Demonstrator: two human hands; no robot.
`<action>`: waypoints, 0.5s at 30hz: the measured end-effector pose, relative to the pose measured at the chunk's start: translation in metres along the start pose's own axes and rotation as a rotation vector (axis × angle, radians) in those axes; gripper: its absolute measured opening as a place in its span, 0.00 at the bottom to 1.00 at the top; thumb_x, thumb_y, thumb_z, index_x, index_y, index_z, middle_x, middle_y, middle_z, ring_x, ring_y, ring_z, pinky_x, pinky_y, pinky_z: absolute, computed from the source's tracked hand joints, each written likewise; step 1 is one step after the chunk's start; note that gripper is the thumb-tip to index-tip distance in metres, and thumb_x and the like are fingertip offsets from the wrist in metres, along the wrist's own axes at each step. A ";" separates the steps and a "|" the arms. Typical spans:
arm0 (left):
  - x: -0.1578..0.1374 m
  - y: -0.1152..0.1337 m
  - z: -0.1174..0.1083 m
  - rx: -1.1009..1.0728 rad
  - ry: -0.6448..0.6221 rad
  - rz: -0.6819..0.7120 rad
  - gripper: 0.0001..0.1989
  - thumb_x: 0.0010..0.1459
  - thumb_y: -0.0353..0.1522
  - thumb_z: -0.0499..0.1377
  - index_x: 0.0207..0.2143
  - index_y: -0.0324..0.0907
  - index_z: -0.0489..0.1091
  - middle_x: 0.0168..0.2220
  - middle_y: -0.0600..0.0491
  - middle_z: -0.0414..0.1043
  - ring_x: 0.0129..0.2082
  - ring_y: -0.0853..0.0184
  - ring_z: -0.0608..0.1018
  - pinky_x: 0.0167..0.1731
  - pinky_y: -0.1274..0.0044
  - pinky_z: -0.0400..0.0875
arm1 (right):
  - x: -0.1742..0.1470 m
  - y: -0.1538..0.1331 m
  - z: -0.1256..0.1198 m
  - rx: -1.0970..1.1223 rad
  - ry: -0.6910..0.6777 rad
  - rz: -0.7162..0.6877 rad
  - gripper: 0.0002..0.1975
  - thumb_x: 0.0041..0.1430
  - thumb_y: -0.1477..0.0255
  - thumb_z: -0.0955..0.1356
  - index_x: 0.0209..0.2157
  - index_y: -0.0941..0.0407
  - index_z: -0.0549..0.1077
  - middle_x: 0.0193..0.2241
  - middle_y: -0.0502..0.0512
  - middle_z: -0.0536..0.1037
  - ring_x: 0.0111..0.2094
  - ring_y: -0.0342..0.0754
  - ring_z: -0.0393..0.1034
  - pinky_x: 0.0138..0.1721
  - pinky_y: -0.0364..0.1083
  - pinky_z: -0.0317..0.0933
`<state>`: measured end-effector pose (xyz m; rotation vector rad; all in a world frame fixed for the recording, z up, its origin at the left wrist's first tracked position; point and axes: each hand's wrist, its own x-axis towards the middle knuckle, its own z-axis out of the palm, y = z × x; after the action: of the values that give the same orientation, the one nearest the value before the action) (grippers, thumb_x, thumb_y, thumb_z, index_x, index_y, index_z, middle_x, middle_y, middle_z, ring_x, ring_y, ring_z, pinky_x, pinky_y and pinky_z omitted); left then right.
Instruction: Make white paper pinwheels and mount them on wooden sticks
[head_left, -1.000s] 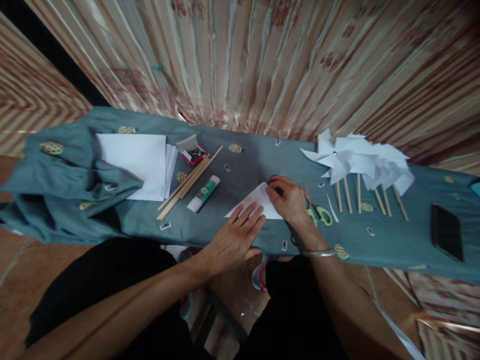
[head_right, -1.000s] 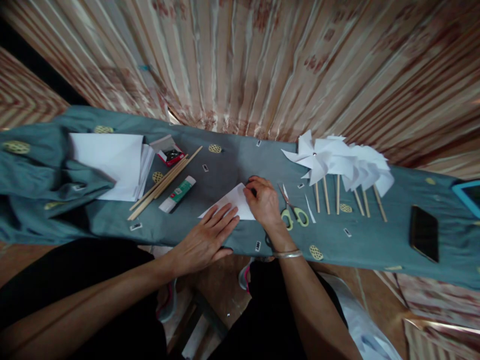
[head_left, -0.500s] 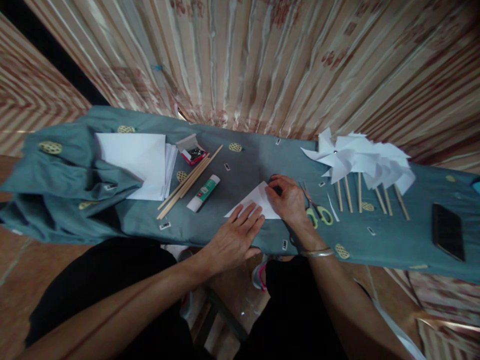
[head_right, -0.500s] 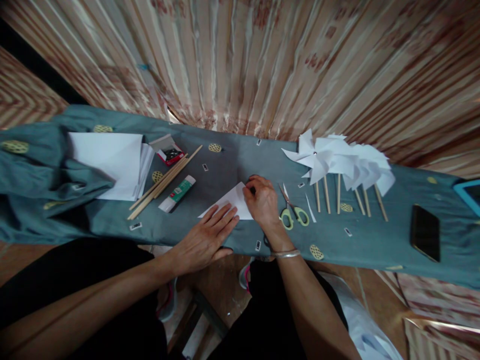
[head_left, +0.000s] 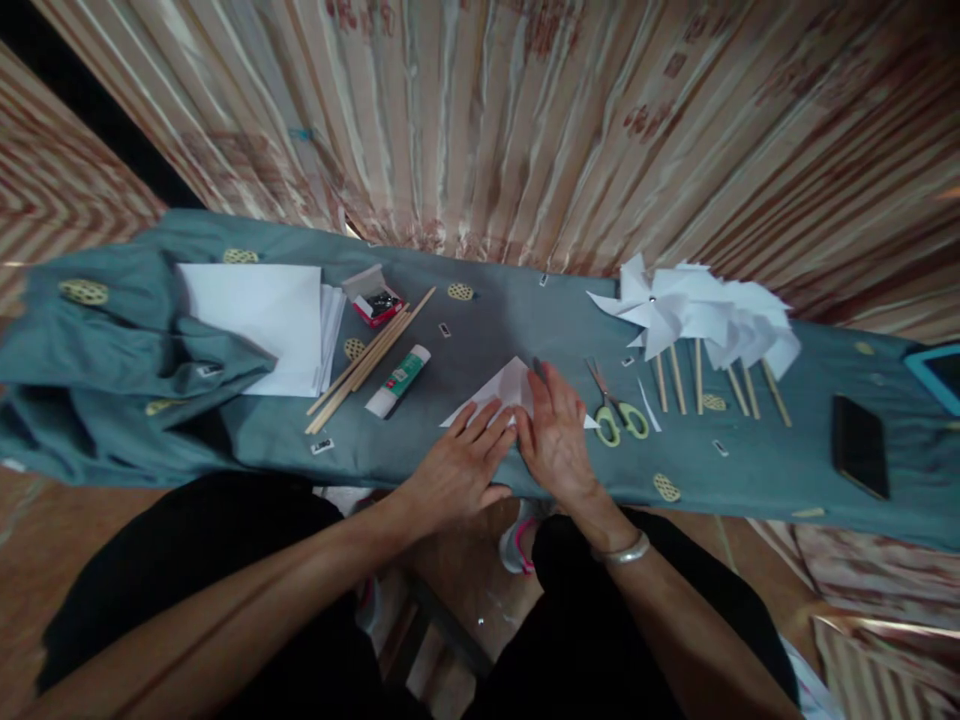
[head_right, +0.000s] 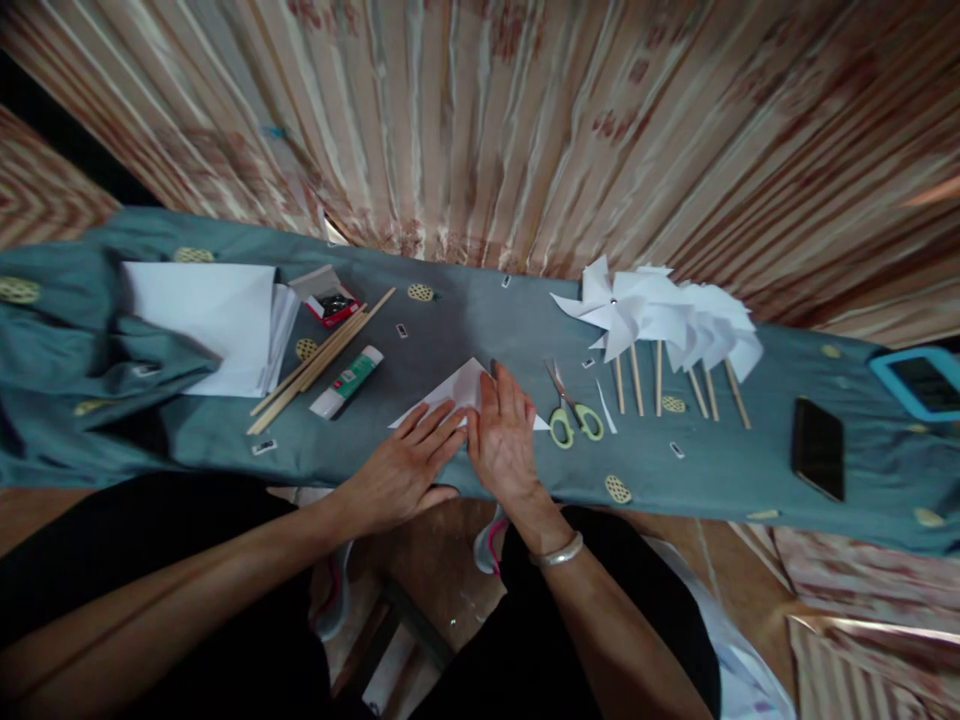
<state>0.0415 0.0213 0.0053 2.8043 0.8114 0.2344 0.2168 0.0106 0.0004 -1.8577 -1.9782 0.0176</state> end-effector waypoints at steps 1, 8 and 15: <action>0.000 0.000 0.000 0.002 0.005 0.003 0.39 0.59 0.49 0.58 0.64 0.32 0.55 0.67 0.37 0.56 0.68 0.48 0.55 0.66 0.57 0.49 | -0.005 0.001 0.000 -0.012 0.006 0.003 0.25 0.68 0.68 0.58 0.63 0.60 0.59 0.65 0.70 0.60 0.66 0.60 0.53 0.62 0.62 0.49; -0.003 -0.003 -0.001 0.008 0.004 0.009 0.37 0.60 0.47 0.58 0.63 0.33 0.56 0.67 0.35 0.54 0.69 0.49 0.54 0.65 0.58 0.48 | -0.029 0.034 -0.017 -0.140 0.075 0.084 0.25 0.68 0.68 0.59 0.63 0.62 0.59 0.65 0.75 0.59 0.67 0.63 0.50 0.62 0.65 0.47; -0.002 0.000 -0.003 0.041 -0.031 -0.024 0.33 0.64 0.45 0.55 0.64 0.35 0.55 0.68 0.36 0.53 0.69 0.50 0.54 0.65 0.50 0.43 | -0.040 0.066 -0.037 -0.195 0.168 0.162 0.26 0.64 0.73 0.60 0.64 0.56 0.59 0.65 0.70 0.60 0.67 0.63 0.52 0.61 0.66 0.47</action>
<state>0.0387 0.0205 0.0082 2.8273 0.8519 0.1721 0.2917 -0.0304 0.0031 -2.0635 -1.7656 -0.2842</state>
